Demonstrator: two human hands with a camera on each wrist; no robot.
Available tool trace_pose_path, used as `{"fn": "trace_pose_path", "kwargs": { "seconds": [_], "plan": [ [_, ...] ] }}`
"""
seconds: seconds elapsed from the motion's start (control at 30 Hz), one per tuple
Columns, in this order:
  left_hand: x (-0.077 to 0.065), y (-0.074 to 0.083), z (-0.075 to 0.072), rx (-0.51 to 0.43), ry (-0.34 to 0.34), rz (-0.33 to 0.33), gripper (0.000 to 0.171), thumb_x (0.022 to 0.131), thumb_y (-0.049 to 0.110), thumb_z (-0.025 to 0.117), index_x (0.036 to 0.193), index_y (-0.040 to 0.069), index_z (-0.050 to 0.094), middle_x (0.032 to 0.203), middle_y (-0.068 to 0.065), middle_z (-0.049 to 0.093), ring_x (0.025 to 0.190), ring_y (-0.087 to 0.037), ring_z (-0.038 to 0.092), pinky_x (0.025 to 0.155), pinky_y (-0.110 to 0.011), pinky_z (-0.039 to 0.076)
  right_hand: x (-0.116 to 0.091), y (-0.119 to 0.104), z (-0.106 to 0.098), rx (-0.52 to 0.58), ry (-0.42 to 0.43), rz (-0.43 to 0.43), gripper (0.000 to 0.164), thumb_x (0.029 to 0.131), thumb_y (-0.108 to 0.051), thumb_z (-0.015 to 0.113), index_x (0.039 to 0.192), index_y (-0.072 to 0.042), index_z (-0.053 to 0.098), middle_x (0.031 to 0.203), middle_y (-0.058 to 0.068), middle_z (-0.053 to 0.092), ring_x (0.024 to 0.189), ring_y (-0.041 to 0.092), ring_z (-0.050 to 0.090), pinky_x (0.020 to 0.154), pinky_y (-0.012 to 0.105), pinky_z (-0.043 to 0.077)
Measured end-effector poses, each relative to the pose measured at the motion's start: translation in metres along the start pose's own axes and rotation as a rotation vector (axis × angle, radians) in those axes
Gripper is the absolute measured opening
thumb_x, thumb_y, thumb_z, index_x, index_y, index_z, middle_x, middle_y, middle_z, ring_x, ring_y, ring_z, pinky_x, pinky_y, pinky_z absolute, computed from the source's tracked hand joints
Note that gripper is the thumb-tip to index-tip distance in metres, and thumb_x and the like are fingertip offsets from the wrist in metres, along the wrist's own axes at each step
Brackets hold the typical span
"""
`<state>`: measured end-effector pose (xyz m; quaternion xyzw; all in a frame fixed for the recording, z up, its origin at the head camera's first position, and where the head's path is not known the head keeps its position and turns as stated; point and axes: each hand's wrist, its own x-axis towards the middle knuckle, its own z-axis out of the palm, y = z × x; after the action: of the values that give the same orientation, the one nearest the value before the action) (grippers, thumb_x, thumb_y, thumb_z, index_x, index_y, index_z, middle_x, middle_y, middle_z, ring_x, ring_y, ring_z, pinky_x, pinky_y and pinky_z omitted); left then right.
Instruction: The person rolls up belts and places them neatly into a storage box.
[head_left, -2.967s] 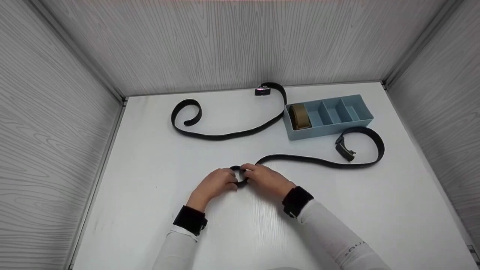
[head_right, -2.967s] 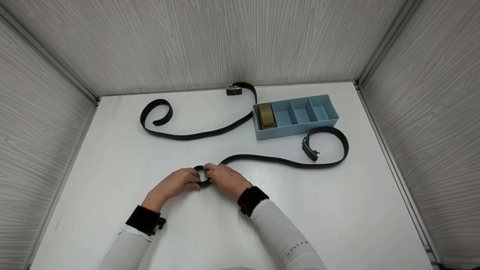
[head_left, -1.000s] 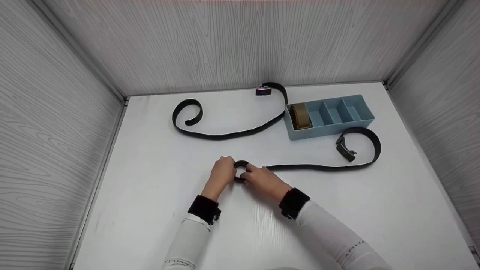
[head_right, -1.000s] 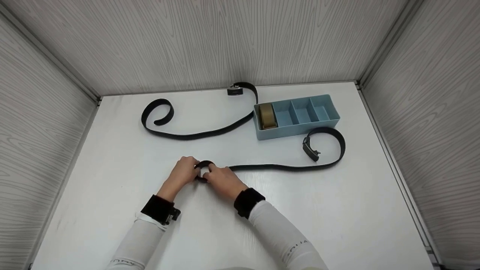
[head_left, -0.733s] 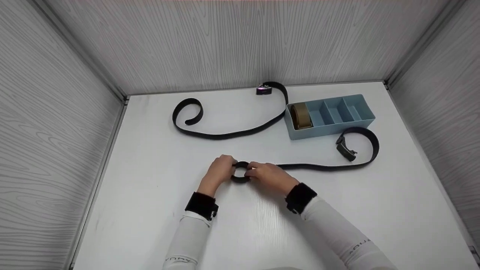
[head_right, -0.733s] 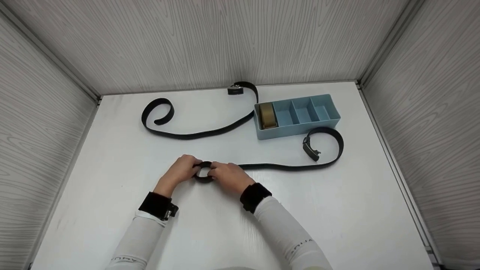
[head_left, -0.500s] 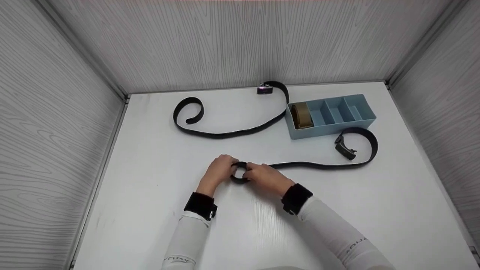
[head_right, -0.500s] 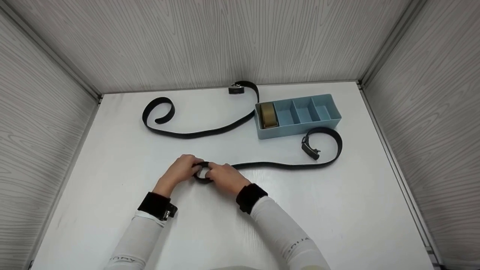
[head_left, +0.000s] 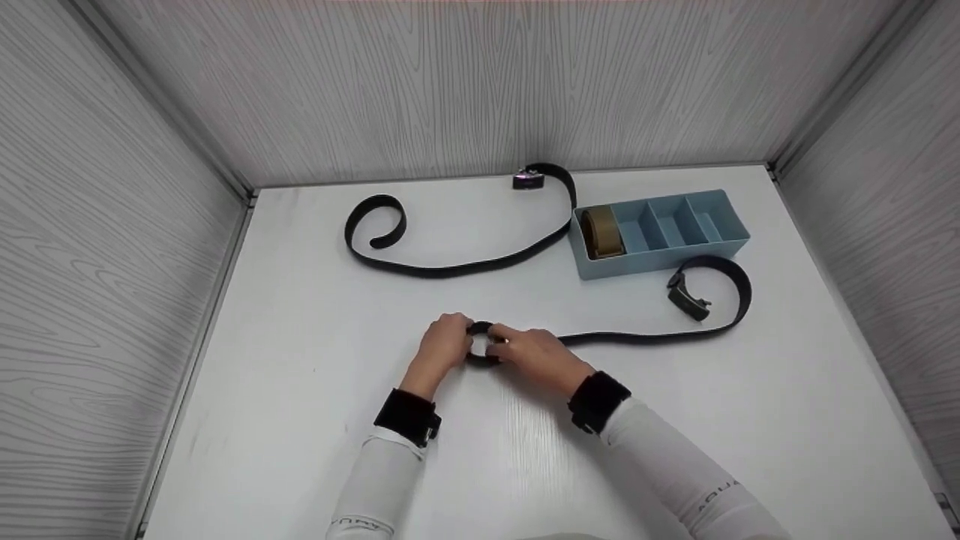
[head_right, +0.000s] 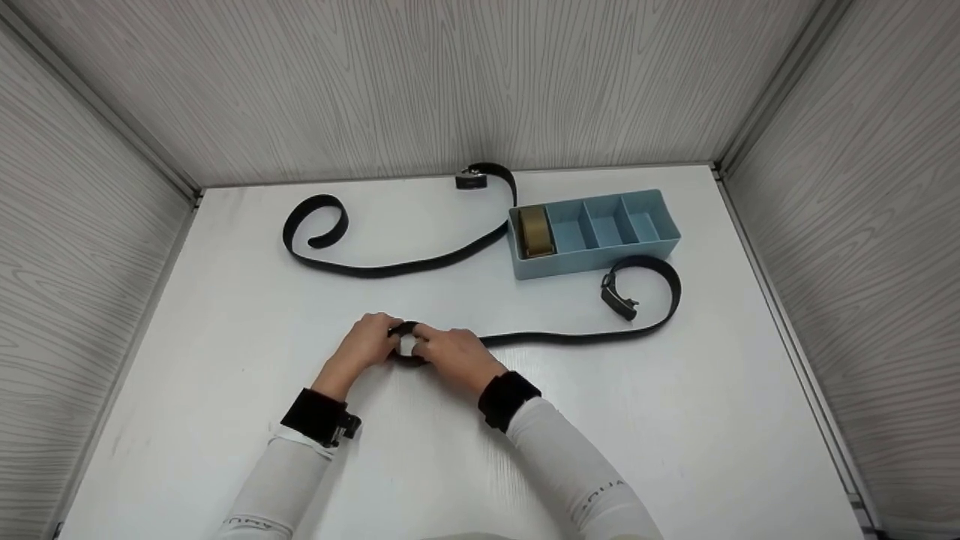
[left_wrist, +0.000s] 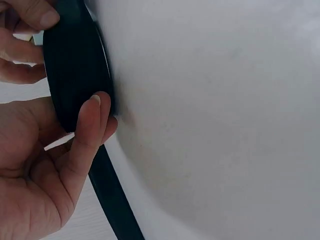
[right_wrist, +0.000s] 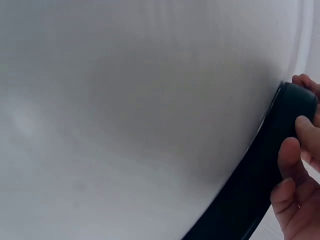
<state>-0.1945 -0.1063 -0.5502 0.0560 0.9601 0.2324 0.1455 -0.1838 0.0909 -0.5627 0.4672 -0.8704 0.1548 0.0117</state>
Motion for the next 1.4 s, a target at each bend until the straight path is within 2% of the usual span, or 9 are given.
{"fn": "trace_pose_path", "kwargs": {
  "seconds": [0.2,0.37,0.47,0.63,0.8,0.93,1.13,1.3,1.4],
  "plan": [
    [0.004,-0.009,-0.007,0.015,-0.067,0.132,0.016,0.092,0.001,0.06,0.098,0.007,0.073,0.096,-0.007,0.069,0.078,-0.021,0.056,0.075,-0.038,0.046,-0.008,0.006,-0.003,-0.036,0.026,-0.015,0.024,0.089,-0.004,0.069,0.11,-0.017,0.072,0.125,-0.003,0.06,0.083,0.015,0.067,0.067,0.032,0.053],
    [0.004,-0.008,-0.006,0.023,-0.055,0.2,0.013,0.09,0.0,0.06,0.09,0.007,0.071,0.088,-0.006,0.067,0.076,-0.022,0.054,0.072,-0.038,0.045,-0.007,0.003,0.002,-0.092,0.04,-0.079,0.018,0.087,0.001,0.067,0.099,-0.012,0.067,0.105,-0.004,0.059,0.075,0.012,0.061,0.064,0.029,0.051],
    [0.003,-0.006,-0.001,0.005,-0.004,0.188,0.013,0.091,0.001,0.059,0.087,0.007,0.071,0.086,-0.006,0.067,0.076,-0.023,0.056,0.071,-0.038,0.045,-0.006,0.001,0.004,-0.094,0.054,-0.066,0.016,0.087,0.002,0.066,0.094,-0.011,0.063,0.096,-0.002,0.055,0.07,0.013,0.055,0.062,0.029,0.049],
    [-0.003,0.003,0.009,-0.025,0.105,0.107,0.011,0.092,0.009,0.063,0.091,0.0,0.069,0.088,-0.013,0.069,0.083,-0.029,0.065,0.074,-0.042,0.05,-0.007,-0.002,0.008,-0.087,0.086,-0.021,0.01,0.089,0.0,0.063,0.094,-0.009,0.064,0.091,0.004,0.053,0.067,0.017,0.054,0.058,0.03,0.047],
    [-0.004,0.012,0.014,-0.015,0.105,0.056,0.007,0.088,0.004,0.062,0.091,-0.002,0.065,0.089,-0.019,0.068,0.086,-0.033,0.066,0.073,-0.044,0.051,-0.008,-0.004,0.01,-0.108,0.123,0.001,0.006,0.09,-0.003,0.064,0.094,-0.006,0.067,0.089,0.006,0.054,0.067,0.017,0.057,0.057,0.03,0.049],
    [0.0,0.016,0.013,0.022,0.089,0.043,0.016,0.088,-0.002,0.058,0.099,-0.001,0.069,0.098,-0.017,0.07,0.093,-0.033,0.066,0.077,-0.043,0.051,-0.011,-0.003,0.009,-0.138,0.143,0.0,0.01,0.09,-0.003,0.065,0.098,-0.009,0.069,0.092,0.003,0.056,0.063,0.015,0.056,0.054,0.028,0.048],
    [0.005,0.014,0.005,0.065,0.056,0.085,0.027,0.09,-0.004,0.056,0.107,0.006,0.074,0.103,-0.013,0.071,0.087,-0.025,0.066,0.074,-0.039,0.05,-0.018,0.0,0.007,-0.211,0.184,0.065,0.022,0.086,-0.007,0.072,0.106,-0.018,0.072,0.11,-0.004,0.062,0.056,0.018,0.059,0.049,0.032,0.049],
    [0.006,0.009,0.006,0.065,0.06,0.173,0.022,0.091,0.0,0.058,0.102,0.009,0.074,0.099,-0.01,0.071,0.084,-0.025,0.064,0.074,-0.04,0.049,-0.016,-0.001,0.01,-0.198,0.153,0.043,0.012,0.087,-0.006,0.07,0.097,-0.011,0.067,0.097,0.0,0.06,0.063,0.019,0.06,0.054,0.031,0.05],
    [0.003,0.007,0.01,0.026,0.087,0.178,0.015,0.093,0.005,0.059,0.099,0.006,0.072,0.096,-0.011,0.071,0.087,-0.028,0.065,0.076,-0.042,0.05,-0.013,-0.004,0.011,-0.202,0.14,0.04,0.009,0.086,-0.008,0.071,0.092,-0.01,0.065,0.089,0.003,0.056,0.063,0.021,0.058,0.054,0.032,0.049]
  ]
}}
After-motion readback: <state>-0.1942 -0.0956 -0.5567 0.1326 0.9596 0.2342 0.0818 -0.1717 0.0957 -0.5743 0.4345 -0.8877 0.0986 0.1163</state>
